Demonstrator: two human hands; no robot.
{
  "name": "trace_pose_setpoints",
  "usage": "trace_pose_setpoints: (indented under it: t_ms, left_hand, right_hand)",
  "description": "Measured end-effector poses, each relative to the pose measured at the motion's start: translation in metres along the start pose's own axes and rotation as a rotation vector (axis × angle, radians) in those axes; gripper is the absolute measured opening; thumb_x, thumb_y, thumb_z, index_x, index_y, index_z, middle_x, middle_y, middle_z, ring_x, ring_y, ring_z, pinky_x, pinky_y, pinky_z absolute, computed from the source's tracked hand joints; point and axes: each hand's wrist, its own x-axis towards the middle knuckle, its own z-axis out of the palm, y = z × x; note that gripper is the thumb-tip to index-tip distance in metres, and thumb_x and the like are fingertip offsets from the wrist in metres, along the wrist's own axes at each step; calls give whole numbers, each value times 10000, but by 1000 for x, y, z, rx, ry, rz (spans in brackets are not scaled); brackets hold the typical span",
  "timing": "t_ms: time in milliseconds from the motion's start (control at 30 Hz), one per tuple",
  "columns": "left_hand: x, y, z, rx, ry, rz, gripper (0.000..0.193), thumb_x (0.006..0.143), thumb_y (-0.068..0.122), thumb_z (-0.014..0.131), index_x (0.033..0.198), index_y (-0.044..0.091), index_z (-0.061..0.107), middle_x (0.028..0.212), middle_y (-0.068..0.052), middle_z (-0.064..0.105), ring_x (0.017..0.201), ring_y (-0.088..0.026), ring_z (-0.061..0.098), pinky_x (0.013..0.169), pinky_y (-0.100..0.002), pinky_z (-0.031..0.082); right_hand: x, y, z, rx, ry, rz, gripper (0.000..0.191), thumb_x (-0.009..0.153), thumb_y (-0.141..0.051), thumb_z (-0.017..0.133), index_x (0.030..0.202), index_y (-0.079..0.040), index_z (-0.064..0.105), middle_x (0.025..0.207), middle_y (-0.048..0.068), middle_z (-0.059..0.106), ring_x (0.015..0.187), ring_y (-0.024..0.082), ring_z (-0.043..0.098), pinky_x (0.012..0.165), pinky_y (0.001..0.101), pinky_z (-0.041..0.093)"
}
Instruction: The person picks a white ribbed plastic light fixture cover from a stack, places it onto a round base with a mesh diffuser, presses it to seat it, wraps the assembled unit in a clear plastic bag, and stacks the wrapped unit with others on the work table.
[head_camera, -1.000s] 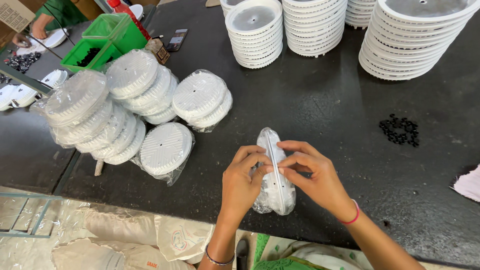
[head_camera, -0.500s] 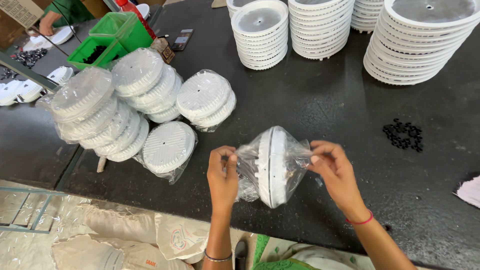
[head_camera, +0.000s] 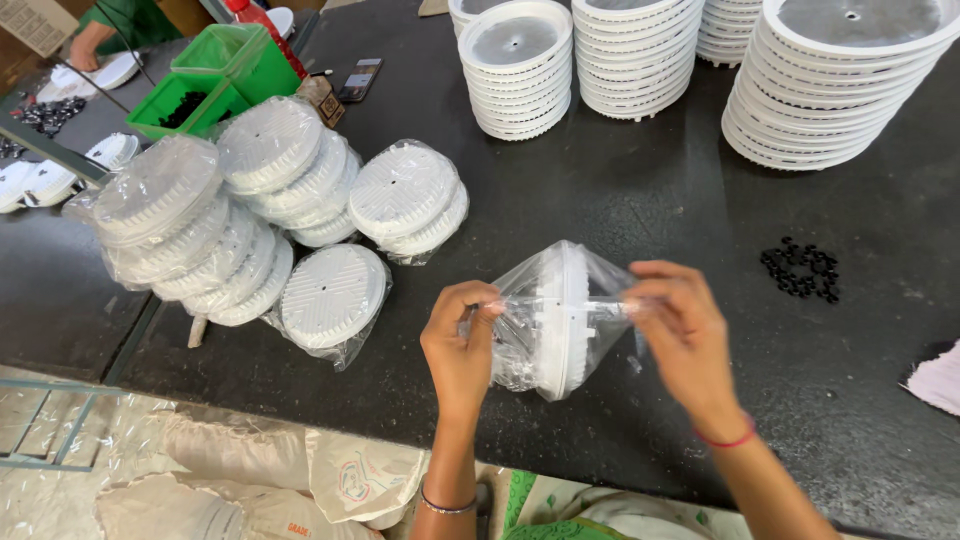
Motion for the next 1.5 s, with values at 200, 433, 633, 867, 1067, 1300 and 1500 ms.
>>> trace_pose_setpoints:
  t_ms: [200, 433, 633, 867, 1067, 1300, 1500]
  left_hand:
    - [-1, 14, 33, -52, -152, 57, 134, 849, -57, 740, 920, 54, 763, 1054, -60, 693, 894, -145, 688, 777, -282, 573]
    - [-28, 30, 100, -111, -359, 26, 159, 860, -12, 760, 968, 103, 778, 1057, -46, 698, 821, -144, 697, 713, -290, 574]
    - [-68, 32, 122, -127, -679, 8, 98, 900, 75, 785, 980, 132, 776, 1127, -43, 734, 831, -155, 723, 731, -277, 568]
    - [-30, -32, 66, 51, -197, -49, 339, 913, 252, 754, 1189, 71, 677, 1139, -81, 733, 1037, -190, 715, 860, -308, 555]
    - [-18, -110, 30, -123, -402, -709, 415, 948, 362, 742, 1163, 6, 743, 988, -64, 698, 754, -127, 572, 659, -302, 459]
    - [-19, -150, 59, -418, -60, -545, 313, 1018, 265, 675, 1134, -22, 719, 1083, -55, 738, 940, -104, 617, 861, -267, 504]
    - [11, -162, 29, -1067, 126, -819, 305, 979, 230, 565, 1097, -30, 671, 1017, -155, 752, 953, -269, 697, 854, -422, 583]
  right_hand:
    - [-2, -33, -37, -307, 68, -134, 224, 995, 50, 549, 1117, -56, 704, 1191, 104, 691, 1041, 227, 677, 877, 279, 542]
    - [-6, 30, -74, -755, -143, 21, 297, 1004, -146, 620, 1238, 34, 656, 1116, 220, 694, 1021, 371, 660, 864, 382, 503]
    - [-35, 117, -109, -153, -272, 626, 458, 903, -207, 676, 1304, 14, 647, 1126, 134, 755, 1013, 194, 687, 881, 338, 552]
    - [-38, 113, -97, 12, -156, 715, 613, 791, -216, 819, 1329, -4, 615, 1258, 115, 703, 1160, 200, 644, 1003, 360, 518]
    - [-35, 74, -83, -8, -127, 733, 659, 722, -138, 827, 1335, -61, 597, 1250, 105, 700, 1181, 199, 647, 1025, 382, 511]
    - [-49, 93, -93, 153, 54, 580, 588, 790, -54, 818, 1335, 17, 611, 1190, 126, 691, 1071, 206, 647, 931, 365, 529]
    - [-51, 115, -139, 398, 386, 670, 463, 904, -120, 724, 1326, 14, 591, 1162, 109, 704, 1029, 198, 688, 876, 354, 571]
